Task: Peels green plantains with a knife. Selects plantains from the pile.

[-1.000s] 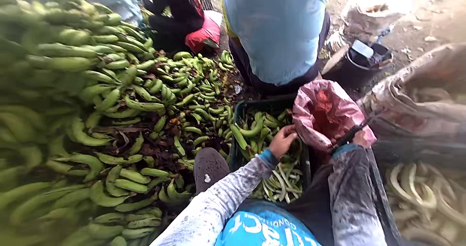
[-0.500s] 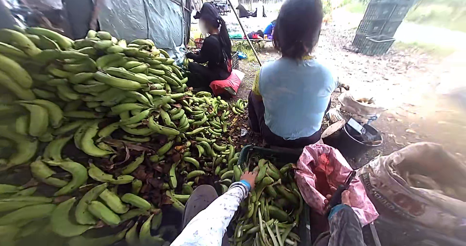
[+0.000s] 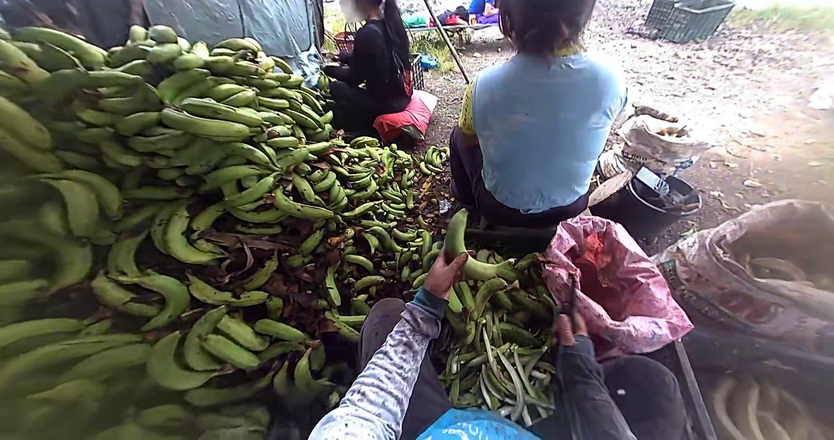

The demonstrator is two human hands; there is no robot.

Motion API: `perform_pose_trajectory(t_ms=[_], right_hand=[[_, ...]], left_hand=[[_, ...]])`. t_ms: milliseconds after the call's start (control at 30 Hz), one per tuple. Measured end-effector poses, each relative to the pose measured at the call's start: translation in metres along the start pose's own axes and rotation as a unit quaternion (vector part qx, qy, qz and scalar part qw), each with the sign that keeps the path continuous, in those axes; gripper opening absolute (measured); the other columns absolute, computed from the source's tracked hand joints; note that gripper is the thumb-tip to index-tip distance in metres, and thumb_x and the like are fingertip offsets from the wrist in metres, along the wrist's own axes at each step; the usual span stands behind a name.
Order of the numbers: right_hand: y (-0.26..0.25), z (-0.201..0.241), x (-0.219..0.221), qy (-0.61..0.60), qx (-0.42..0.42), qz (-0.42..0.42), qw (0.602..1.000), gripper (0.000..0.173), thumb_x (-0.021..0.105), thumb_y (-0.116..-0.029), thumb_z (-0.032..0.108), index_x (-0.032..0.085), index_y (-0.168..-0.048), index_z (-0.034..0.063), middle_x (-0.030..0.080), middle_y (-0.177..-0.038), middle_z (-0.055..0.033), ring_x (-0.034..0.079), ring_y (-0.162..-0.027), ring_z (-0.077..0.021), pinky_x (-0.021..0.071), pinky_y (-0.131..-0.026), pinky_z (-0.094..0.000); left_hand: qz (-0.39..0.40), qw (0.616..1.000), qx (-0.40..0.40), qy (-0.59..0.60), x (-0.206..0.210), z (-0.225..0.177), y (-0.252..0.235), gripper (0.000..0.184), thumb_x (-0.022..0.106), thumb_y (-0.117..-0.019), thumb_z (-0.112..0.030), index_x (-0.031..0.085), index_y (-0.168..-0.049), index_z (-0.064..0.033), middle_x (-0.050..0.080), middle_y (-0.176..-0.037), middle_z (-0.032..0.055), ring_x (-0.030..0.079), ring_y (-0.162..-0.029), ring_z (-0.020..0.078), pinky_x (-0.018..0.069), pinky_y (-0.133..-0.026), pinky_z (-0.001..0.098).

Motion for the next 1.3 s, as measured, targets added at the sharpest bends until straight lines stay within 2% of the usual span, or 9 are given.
perform_pose_trajectory(t_ms=[200, 433, 567, 633, 700, 867, 1000, 1100, 1300], right_hand=[[0.052, 0.036, 0.044, 0.146, 0.161, 0.226, 0.950, 0.051, 0.037, -0.1116, 0.033, 0.049, -0.142, -0.0061, 0.066, -0.108, -0.0280, 0.066, -0.095, -0.0357, 0.0522, -0.093, -0.0521], [0.042, 0.183, 0.023, -0.102, -0.128, 0.074, 0.984, 0.053, 0.049, -0.1002, 0.036, 0.053, -0.127, -0.0097, 0.058, -0.069, 0.0037, 0.055, -0.056, -0.0022, 0.0522, -0.055, -0.0244], [0.051, 0.067, 0.046, 0.151, 0.010, 0.228, 0.962, 0.051, 0.045, -0.1086, 0.032, 0.056, -0.132, -0.0121, 0.067, -0.100, -0.0285, 0.065, -0.089, -0.0352, 0.0529, -0.087, -0.0525], [0.081, 0.017, 0.045, 0.310, 0.127, 0.392, 0.857, 0.059, 0.042, -0.1093, 0.046, 0.058, -0.136, -0.0039, 0.064, -0.128, -0.0301, 0.061, -0.122, -0.0422, 0.0431, -0.108, -0.0613], [0.097, 0.008, 0.038, 0.316, 0.143, 0.435, 0.831, 0.058, 0.043, -0.1086, 0.049, 0.058, -0.137, 0.0002, 0.064, -0.129, -0.0281, 0.061, -0.123, -0.0407, 0.0427, -0.107, -0.0598], [0.060, 0.048, 0.031, 0.148, 0.120, 0.280, 0.941, 0.047, 0.042, -0.1098, 0.018, 0.044, -0.147, -0.0101, 0.058, -0.133, -0.0327, 0.060, -0.121, -0.0344, 0.0438, -0.108, -0.0428], [0.039, 0.067, 0.018, 0.141, -0.164, 0.269, 0.938, 0.062, 0.048, -0.1026, 0.049, 0.064, -0.131, -0.0041, 0.068, -0.125, -0.0256, 0.064, -0.120, -0.0355, 0.0463, -0.107, -0.0536], [0.012, 0.072, 0.016, 0.230, -0.318, 0.159, 0.906, 0.061, 0.050, -0.0975, 0.061, 0.074, -0.121, 0.0106, 0.073, -0.109, -0.0186, 0.070, -0.100, -0.0382, 0.0540, -0.086, -0.0640], [-0.032, 0.141, 0.004, 0.333, -0.163, -0.034, 0.928, 0.052, 0.062, -0.0988, 0.047, 0.064, -0.140, 0.0154, 0.064, -0.129, -0.0268, 0.058, -0.124, -0.0476, 0.0401, -0.104, -0.0668]], left_hand=[[-0.064, 0.995, 0.058, -0.043, 0.001, 0.032, 0.023, 0.054, 0.060, -0.0932, 0.011, 0.040, -0.142, 0.0057, 0.061, -0.120, 0.0169, 0.065, -0.099, 0.0166, 0.0574, -0.087, 0.0334], [0.002, 0.984, 0.147, -0.099, 0.024, 0.034, 0.035, 0.062, 0.068, -0.0871, 0.011, 0.043, -0.143, 0.0020, 0.064, -0.125, 0.0082, 0.064, -0.111, 0.0101, 0.0547, -0.097, 0.0305], [0.032, 0.987, 0.156, -0.012, 0.022, 0.035, 0.043, 0.058, 0.065, -0.0875, 0.011, 0.046, -0.140, -0.0044, 0.066, -0.122, 0.0027, 0.066, -0.108, 0.0117, 0.0570, -0.094, 0.0324], [0.056, 0.986, 0.149, 0.059, 0.018, 0.028, 0.046, 0.048, 0.065, -0.0902, 0.004, 0.050, -0.133, -0.0116, 0.070, -0.117, -0.0001, 0.070, -0.103, 0.0143, 0.0600, -0.090, 0.0344], [0.072, 0.988, 0.114, 0.069, 0.018, 0.015, 0.042, 0.040, 0.058, -0.0974, -0.006, 0.046, -0.135, -0.0128, 0.071, -0.112, 0.0000, 0.070, -0.099, 0.0139, 0.0601, -0.087, 0.0329], [-0.030, 0.999, -0.037, 0.019, 0.035, 0.023, 0.023, 0.039, 0.028, -0.1133, -0.032, 0.055, -0.122, -0.0056, 0.063, -0.083, 0.0026, 0.061, -0.067, 0.0089, 0.0545, -0.063, 0.0256], [-0.014, 0.996, -0.078, -0.038, 0.054, 0.032, 0.019, 0.041, 0.033, -0.1126, -0.031, 0.059, -0.122, -0.0013, 0.064, -0.092, 0.0072, 0.062, -0.076, 0.0115, 0.0545, -0.071, 0.0302], [0.040, 0.998, -0.033, -0.026, 0.063, 0.041, 0.032, 0.043, 0.032, -0.1115, -0.039, 0.060, -0.126, -0.0093, 0.067, -0.097, 0.0021, 0.064, -0.082, 0.0079, 0.0569, -0.074, 0.0292], [-0.094, 0.993, -0.003, 0.072, 0.083, 0.072, 0.076, 0.050, 0.024, -0.1137, -0.033, 0.042, -0.150, -0.0038, 0.057, -0.137, 0.0176, 0.059, -0.121, 0.0229, 0.0508, -0.101, 0.0440]])
Point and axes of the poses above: each hand's wrist, its own y-axis away from the middle knuckle, its own x-axis out of the palm, z = x × y, the point moved 4 cm from there along -y, towards the middle knuckle
